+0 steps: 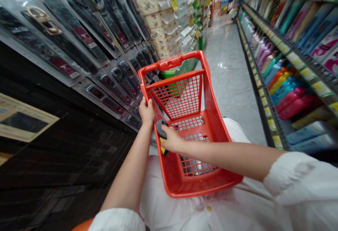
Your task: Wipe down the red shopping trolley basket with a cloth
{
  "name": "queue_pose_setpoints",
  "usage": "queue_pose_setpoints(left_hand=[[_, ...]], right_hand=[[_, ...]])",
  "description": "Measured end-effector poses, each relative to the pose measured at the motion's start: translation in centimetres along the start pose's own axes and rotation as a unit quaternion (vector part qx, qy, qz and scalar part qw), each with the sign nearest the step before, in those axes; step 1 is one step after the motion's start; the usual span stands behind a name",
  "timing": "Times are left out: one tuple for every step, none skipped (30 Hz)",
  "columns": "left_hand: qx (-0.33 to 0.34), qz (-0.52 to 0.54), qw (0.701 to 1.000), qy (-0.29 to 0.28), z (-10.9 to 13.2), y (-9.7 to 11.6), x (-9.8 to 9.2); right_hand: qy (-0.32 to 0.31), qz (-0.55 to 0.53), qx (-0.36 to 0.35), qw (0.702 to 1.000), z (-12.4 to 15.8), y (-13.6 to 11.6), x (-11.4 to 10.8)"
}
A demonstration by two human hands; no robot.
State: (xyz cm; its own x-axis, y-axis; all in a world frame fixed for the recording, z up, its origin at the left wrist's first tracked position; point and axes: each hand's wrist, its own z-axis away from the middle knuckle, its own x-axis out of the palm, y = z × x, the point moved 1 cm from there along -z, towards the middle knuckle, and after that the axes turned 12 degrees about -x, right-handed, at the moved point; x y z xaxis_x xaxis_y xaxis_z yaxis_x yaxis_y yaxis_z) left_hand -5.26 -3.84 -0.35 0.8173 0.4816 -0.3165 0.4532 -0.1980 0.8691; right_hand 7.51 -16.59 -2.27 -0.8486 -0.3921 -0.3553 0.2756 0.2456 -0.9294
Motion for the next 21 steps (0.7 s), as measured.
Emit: queue_pose_setpoints(left_hand=[[0.0,0.0,1.0,-0.001,0.0,0.0,0.0],[0.001,-0.003,1.0,-0.001,0.0,0.0,-0.1],[0.003,-0.007,1.0,0.0,0.0,0.0,-0.1],[0.004,-0.011,1.0,0.002,0.0,0.1,-0.1],[0.006,-0.015,1.0,0.003,0.0,0.1,-0.2],[0.006,-0.017,1.0,0.005,0.1,0.1,-0.2],[0.007,-0.018,1.0,0.006,0.1,0.2,-0.2],[0.008,-0.018,1.0,0.007,0.1,0.2,-0.2],[0.009,-0.017,1.0,0.007,0.1,0.3,-0.2],[0.01,-0.017,1.0,0.008,0.2,0.3,-0.2],[0.01,-0.017,1.0,0.009,0.2,0.3,-0.2],[0.01,-0.018,1.0,0.009,0.3,0.4,-0.2],[0.01,-0.02,1.0,0.01,0.3,0.4,-0.3],[0.009,-0.022,1.0,0.009,0.4,0.5,-0.3],[0.007,-0.023,1.0,0.007,0.4,0.5,-0.3],[0.006,-0.023,1.0,0.004,0.4,0.5,-0.3],[0.004,-0.022,1.0,0.001,0.4,0.5,-0.3],[0.002,-0.02,1.0,-0.002,0.4,0.5,-0.3],[0.0,-0.018,1.0,-0.004,0.3,0.4,-0.2],[-0.001,-0.014,1.0,-0.011,0.3,0.3,-0.2],[-0.001,-0.01,1.0,-0.018,0.2,0.2,-0.1]], right_hand=[[-0.001,-0.003,0.019,1.0,1.2,-0.3,0.1],[-0.004,-0.013,0.036,0.999,2.5,-0.7,0.2],[-0.014,-0.027,0.049,0.998,3.7,-1.0,0.1],[-0.033,-0.044,0.066,0.996,4.9,-1.3,0.0],[-0.063,-0.06,0.086,0.992,6.0,-1.4,-0.1],[-0.104,-0.073,0.103,0.987,7.0,-1.4,-0.4],[-0.15,-0.078,0.111,0.979,7.7,-1.3,-0.7],[-0.201,-0.074,0.104,0.971,8.3,-1.2,-1.0],[-0.253,-0.064,0.083,0.962,8.7,-1.0,-1.3],[-0.299,-0.051,0.052,0.952,8.9,-0.9,-1.6],[-0.339,-0.038,0.021,0.94,8.9,-0.7,-1.9],[-0.372,-0.025,-0.005,0.928,8.9,-0.6,-2.0],[-0.398,-0.011,-0.023,0.917,8.8,-0.5,-2.0],[-0.414,0.007,-0.034,0.91,8.6,-0.4,-2.0],[-0.421,0.028,-0.039,0.906,8.4,-0.4,-1.9],[-0.426,0.047,-0.038,0.903,8.2,-0.3,-1.7],[-0.43,0.06,-0.031,0.9,8.1,-0.2,-1.5],[-0.434,0.065,-0.018,0.898,7.9,-0.1,-1.2],[-0.436,0.06,0.0,0.898,7.9,0.1,-1.0],[-0.437,0.049,0.023,0.898,7.8,0.4,-0.7],[-0.435,0.036,0.051,0.898,7.8,0.7,-0.3]])
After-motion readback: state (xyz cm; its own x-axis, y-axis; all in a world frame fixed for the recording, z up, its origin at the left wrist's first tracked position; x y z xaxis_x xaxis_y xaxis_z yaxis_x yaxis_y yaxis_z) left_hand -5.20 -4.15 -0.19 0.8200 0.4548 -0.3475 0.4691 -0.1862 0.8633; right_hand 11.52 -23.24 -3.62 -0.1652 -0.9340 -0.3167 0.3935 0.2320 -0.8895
